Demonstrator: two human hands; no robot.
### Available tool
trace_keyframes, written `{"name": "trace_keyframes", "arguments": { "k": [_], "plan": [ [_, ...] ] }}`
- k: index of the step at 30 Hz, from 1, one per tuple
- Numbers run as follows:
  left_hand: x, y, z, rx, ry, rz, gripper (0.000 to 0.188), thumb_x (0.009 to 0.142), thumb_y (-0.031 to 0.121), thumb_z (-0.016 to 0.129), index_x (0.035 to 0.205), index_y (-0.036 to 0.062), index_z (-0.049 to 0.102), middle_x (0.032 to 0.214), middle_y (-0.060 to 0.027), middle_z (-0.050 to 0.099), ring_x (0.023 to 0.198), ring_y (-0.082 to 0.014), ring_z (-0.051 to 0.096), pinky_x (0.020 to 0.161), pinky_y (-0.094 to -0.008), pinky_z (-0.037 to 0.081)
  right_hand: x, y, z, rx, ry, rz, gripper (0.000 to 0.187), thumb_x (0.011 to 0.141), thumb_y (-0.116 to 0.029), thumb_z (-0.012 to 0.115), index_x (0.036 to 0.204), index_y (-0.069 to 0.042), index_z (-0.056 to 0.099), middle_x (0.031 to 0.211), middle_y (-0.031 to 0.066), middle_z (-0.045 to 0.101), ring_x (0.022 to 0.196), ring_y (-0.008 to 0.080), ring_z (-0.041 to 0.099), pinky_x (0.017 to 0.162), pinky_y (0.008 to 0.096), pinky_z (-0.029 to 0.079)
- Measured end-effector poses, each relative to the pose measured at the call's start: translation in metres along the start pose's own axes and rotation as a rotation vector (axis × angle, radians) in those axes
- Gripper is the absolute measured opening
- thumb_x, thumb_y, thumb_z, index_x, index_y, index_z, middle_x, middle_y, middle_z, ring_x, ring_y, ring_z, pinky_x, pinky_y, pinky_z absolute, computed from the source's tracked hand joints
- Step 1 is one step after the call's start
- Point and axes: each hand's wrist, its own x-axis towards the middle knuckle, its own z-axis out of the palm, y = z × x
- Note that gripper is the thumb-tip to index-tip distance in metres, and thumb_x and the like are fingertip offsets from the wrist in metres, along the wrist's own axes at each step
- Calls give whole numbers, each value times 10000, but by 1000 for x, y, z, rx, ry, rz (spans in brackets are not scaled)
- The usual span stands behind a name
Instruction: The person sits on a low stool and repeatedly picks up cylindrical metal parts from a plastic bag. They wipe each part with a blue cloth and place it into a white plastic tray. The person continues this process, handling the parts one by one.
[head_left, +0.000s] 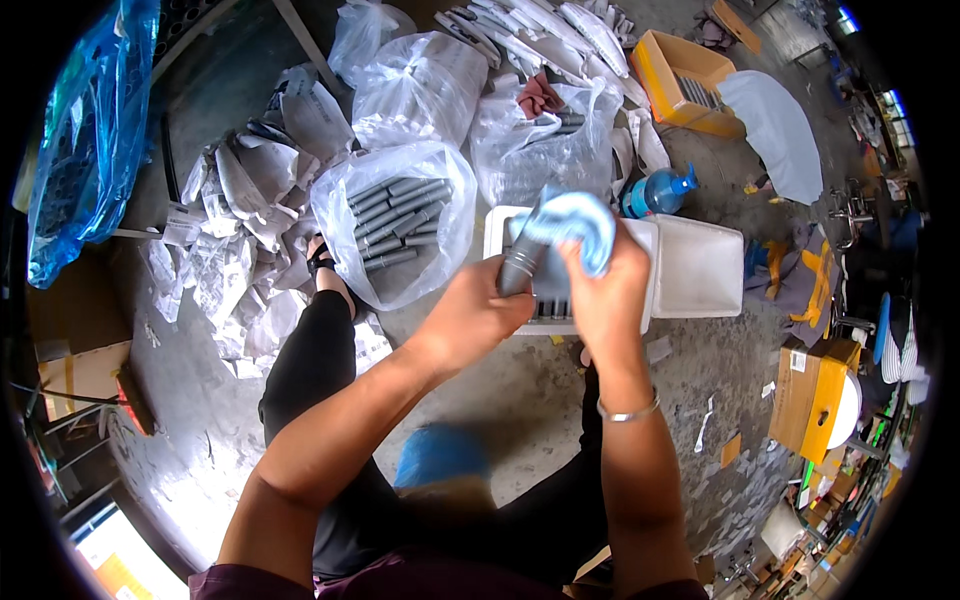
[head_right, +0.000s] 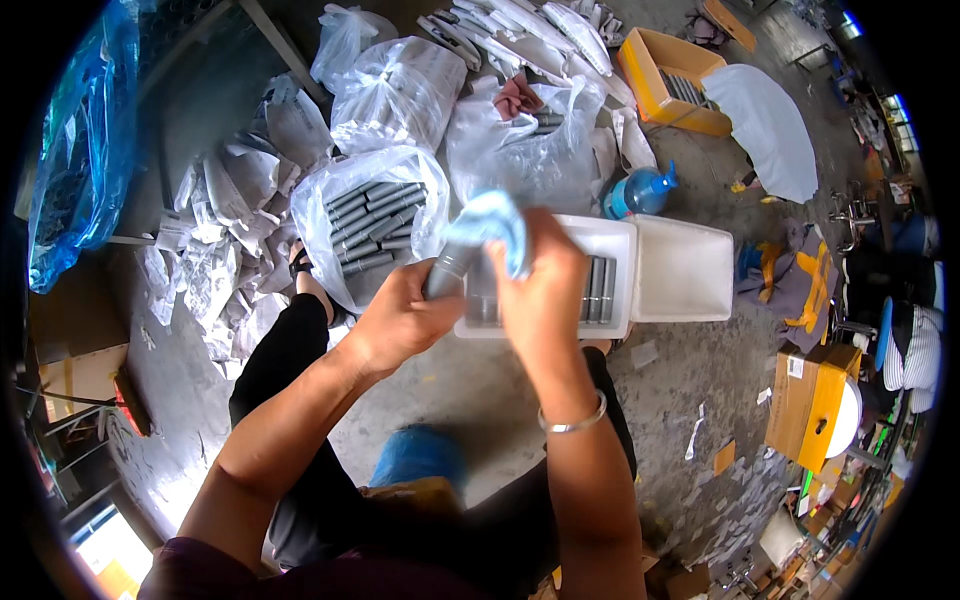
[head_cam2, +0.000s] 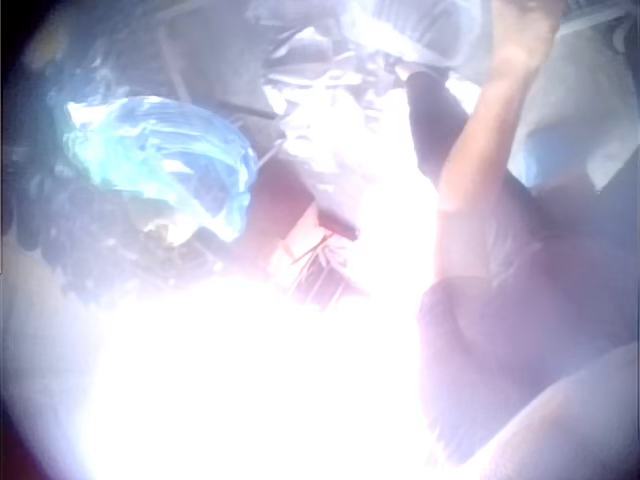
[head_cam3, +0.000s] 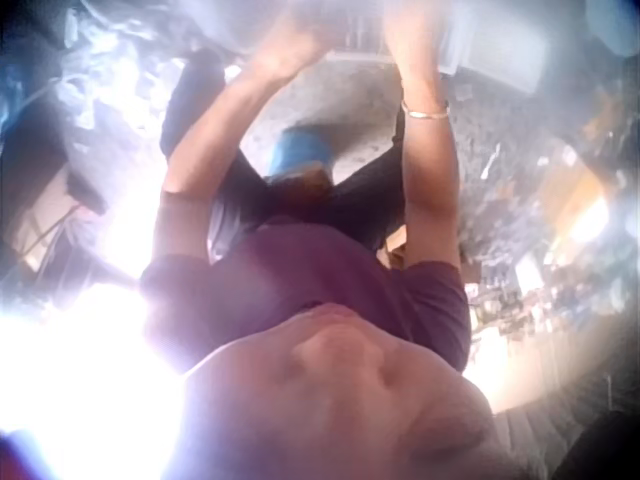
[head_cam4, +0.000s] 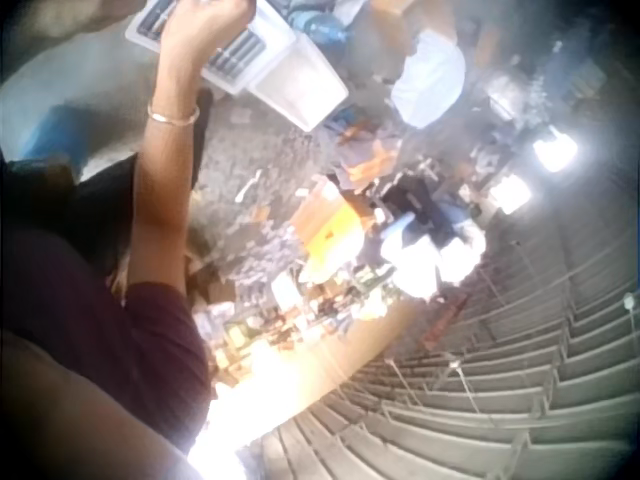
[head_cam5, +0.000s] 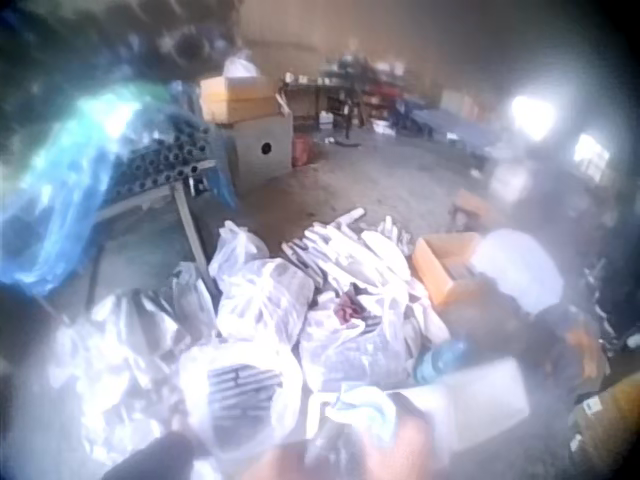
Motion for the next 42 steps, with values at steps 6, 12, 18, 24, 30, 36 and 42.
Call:
{"name": "trace_keyframes", "arguments": {
  "k": [6, 12, 18, 24, 30, 36, 42],
  "plan": [
    [1, -1, -2, 45, 5, -11, 129, 777, 107, 574, 814, -8, 528, 652, 1, 475, 589, -79, 417, 511, -274, 347, -12, -7, -1, -23, -131, 45, 200, 786, 4, 618, 984, 24, 623, 888, 85, 659, 808, 156, 610, 744, 289, 478],
    [-3, 0, -3, 63, 6, -24, 133, 780, 105, 569, 824, -16, 538, 653, -2, 479, 588, -91, 427, 514, -282, 353, -19, -9, 6, -40, -68, -100, 188, 739, 21, 637, 926, 9, 625, 862, 170, 637, 795, 297, 647, 715, 345, 497],
    [0, -1, -4, 75, -1, -18, 126, 779, 103, 564, 815, -16, 542, 647, -8, 485, 593, -88, 429, 514, -285, 356, -20, -11, 6, -80, -86, -100, 230, 748, 17, 621, 978, 14, 624, 898, 188, 635, 841, 351, 639, 766, 359, 498],
    [-2, 1, -2, 116, 20, -41, 137, 776, 115, 568, 808, -15, 537, 651, -15, 495, 609, -84, 437, 524, -281, 367, -10, -7, 5, -17, -6, -24, 215, 747, 24, 612, 961, 9, 621, 889, 181, 630, 832, 334, 636, 748, 352, 495],
    [1, -1, -1, 110, -16, 1, 130, 779, 113, 563, 809, -10, 537, 635, -5, 482, 597, -85, 433, 519, -279, 360, 3, 5, -1, 43, 13, 47, 178, 748, 34, 627, 925, 13, 619, 819, 178, 616, 742, 328, 627, 678, 342, 490],
    [-1, 0, 0, 87, -34, -19, 150, 781, 105, 556, 846, -31, 550, 648, -3, 497, 609, -81, 441, 521, -278, 365, -1, -6, -7, -17, -23, 73, 174, 748, 34, 632, 919, 8, 627, 838, 160, 623, 767, 303, 638, 698, 343, 494],
    [-1, -6, -2, 77, 4, 41, 138, 784, 109, 567, 838, -16, 547, 639, 10, 473, 600, -75, 422, 520, -274, 356, -13, -8, -2, -29, -81, 5, 207, 747, 34, 615, 952, 8, 625, 879, 163, 628, 803, 331, 641, 706, 361, 495]
  ]
}}
